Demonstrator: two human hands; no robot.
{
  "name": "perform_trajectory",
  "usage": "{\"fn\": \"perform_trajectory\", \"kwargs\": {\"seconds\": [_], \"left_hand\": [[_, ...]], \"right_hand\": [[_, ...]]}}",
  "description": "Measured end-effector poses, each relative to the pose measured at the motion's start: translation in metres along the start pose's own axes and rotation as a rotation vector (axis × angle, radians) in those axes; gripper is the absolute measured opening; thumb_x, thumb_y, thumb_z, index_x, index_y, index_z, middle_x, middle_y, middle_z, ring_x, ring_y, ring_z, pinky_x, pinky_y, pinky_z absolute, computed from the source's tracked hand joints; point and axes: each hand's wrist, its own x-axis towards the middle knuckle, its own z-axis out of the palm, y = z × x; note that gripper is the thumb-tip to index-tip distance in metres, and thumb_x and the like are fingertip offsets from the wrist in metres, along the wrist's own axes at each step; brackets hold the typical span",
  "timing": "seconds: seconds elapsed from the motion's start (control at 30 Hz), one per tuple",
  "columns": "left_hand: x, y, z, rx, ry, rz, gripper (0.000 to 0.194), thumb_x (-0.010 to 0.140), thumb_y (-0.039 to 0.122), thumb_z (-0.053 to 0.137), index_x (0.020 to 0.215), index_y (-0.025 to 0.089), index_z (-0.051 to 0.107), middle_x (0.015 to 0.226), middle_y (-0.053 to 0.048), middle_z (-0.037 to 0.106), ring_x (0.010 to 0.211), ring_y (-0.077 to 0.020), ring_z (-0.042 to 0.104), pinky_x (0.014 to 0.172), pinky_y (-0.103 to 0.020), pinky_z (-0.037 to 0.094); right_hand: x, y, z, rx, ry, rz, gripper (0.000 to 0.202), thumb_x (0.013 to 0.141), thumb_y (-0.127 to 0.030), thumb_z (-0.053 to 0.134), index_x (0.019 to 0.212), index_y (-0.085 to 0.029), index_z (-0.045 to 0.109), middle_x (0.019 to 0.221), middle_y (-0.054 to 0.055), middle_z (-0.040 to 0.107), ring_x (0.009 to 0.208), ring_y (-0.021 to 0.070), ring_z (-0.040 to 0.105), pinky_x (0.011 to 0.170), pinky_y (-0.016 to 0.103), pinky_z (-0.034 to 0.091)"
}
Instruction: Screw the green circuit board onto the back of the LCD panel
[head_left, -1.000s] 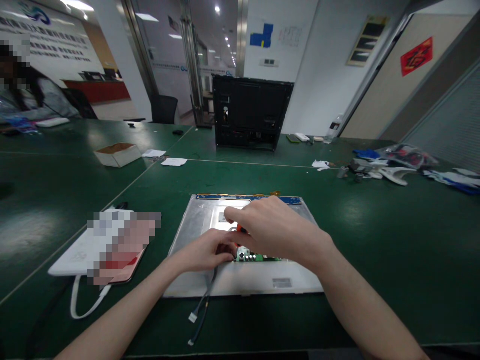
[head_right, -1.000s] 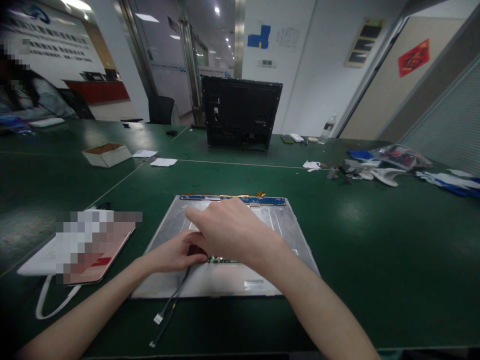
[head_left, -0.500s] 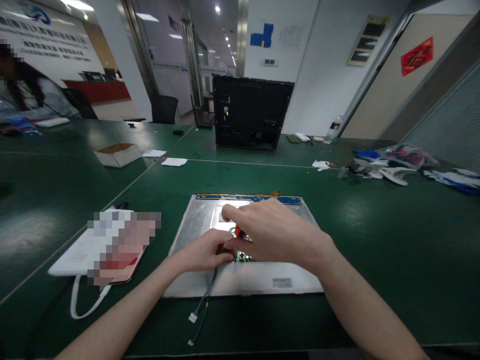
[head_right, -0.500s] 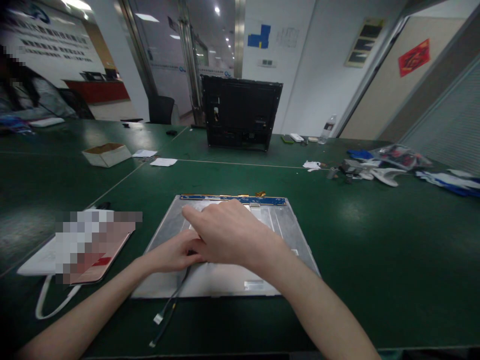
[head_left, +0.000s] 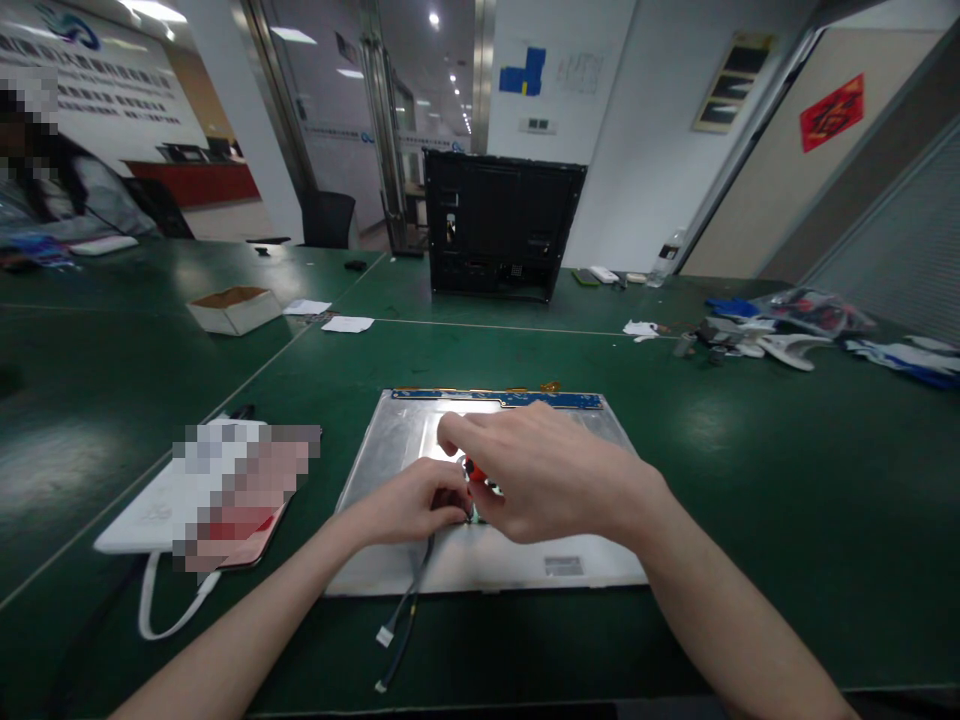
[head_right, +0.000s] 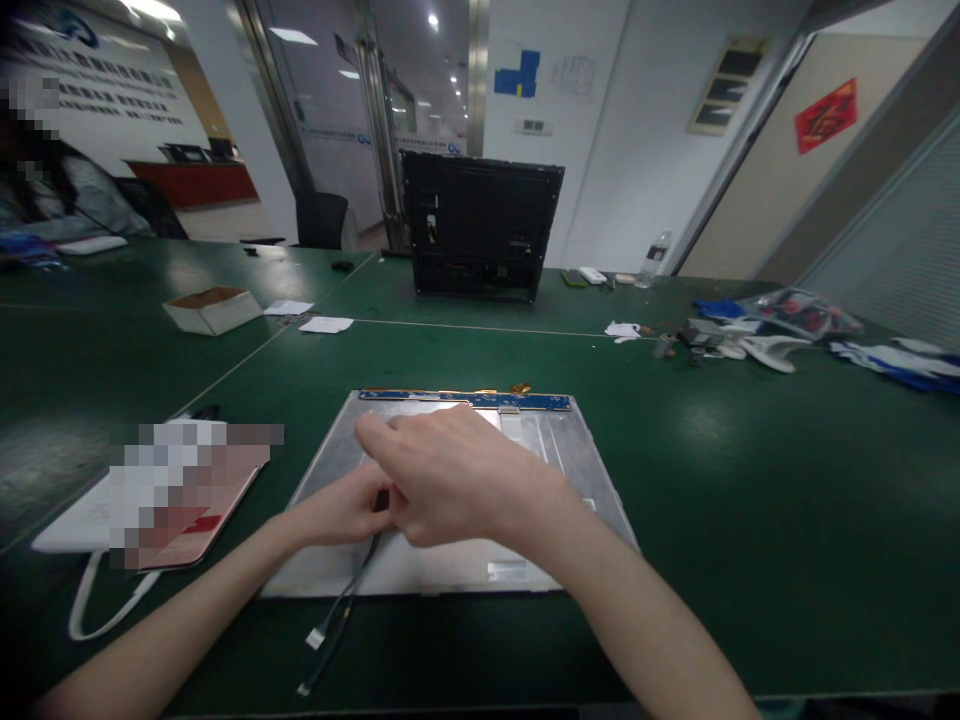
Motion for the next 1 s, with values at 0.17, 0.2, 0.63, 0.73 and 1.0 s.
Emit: {"fn": "perform_trajectory", "kwargs": {"seconds": [0.17, 0.2, 0.63, 0.73, 1.0], "left_hand": [[0.0004, 0.0012, -0.0005, -0.023, -0.028, -0.002, 0.01, 0.078, 0.018, 0.059, 0.087, 0.016, 0.064, 0.087, -0.003, 0.066, 0.08, -0.018, 0.059, 0.072, -0.028, 0.046], [0.0004, 0.0014, -0.0006, -0.036, -0.032, -0.008, 0.011, 0.078, 0.018, 0.059, 0.088, 0.016, 0.064, 0.087, -0.003, 0.066, 0.079, -0.0176, 0.059, 0.071, -0.028, 0.046], [-0.0001, -0.003, 0.0019, -0.008, -0.006, -0.004, 0.008, 0.078, 0.018, 0.058, 0.084, 0.016, 0.063, 0.082, -0.003, 0.065, 0.08, -0.0186, 0.058, 0.069, -0.027, 0.046], [0.0007, -0.003, 0.0012, -0.023, -0.03, 0.023, 0.007, 0.079, 0.019, 0.058, 0.082, 0.016, 0.064, 0.084, -0.003, 0.065, 0.08, -0.0183, 0.059, 0.072, -0.028, 0.046], [0.0004, 0.0012, -0.0003, -0.066, -0.038, -0.028, 0.007, 0.077, 0.018, 0.061, 0.083, 0.016, 0.065, 0.082, -0.003, 0.066, 0.073, -0.0169, 0.059, 0.065, -0.026, 0.046]], "right_hand": [[0.0027, 0.0017, 0.0017, -0.056, 0.002, 0.098, 0.021, 0.087, -0.032, 0.051, 0.104, -0.019, 0.051, 0.08, 0.004, 0.066, 0.065, 0.016, 0.057, 0.05, 0.026, 0.024], [0.0034, 0.0018, 0.002, -0.072, 0.002, 0.116, 0.019, 0.088, -0.033, 0.05, 0.102, -0.019, 0.052, 0.079, 0.003, 0.066, 0.064, 0.0159, 0.057, 0.05, 0.026, 0.023], [-0.0007, 0.0007, 0.0014, -0.031, 0.011, -0.012, 0.02, 0.084, -0.028, 0.051, 0.101, -0.018, 0.048, 0.083, 0.004, 0.065, 0.064, 0.0152, 0.054, 0.049, 0.026, 0.024], [0.0018, 0.0017, 0.0022, -0.068, 0.013, 0.055, 0.019, 0.086, -0.032, 0.052, 0.1, -0.019, 0.05, 0.079, 0.003, 0.066, 0.063, 0.0153, 0.056, 0.05, 0.026, 0.023], [0.0026, 0.0027, 0.0028, -0.096, 0.022, 0.095, 0.015, 0.089, -0.03, 0.047, 0.097, -0.018, 0.052, 0.075, 0.003, 0.065, 0.059, 0.0149, 0.054, 0.048, 0.026, 0.022]]}}
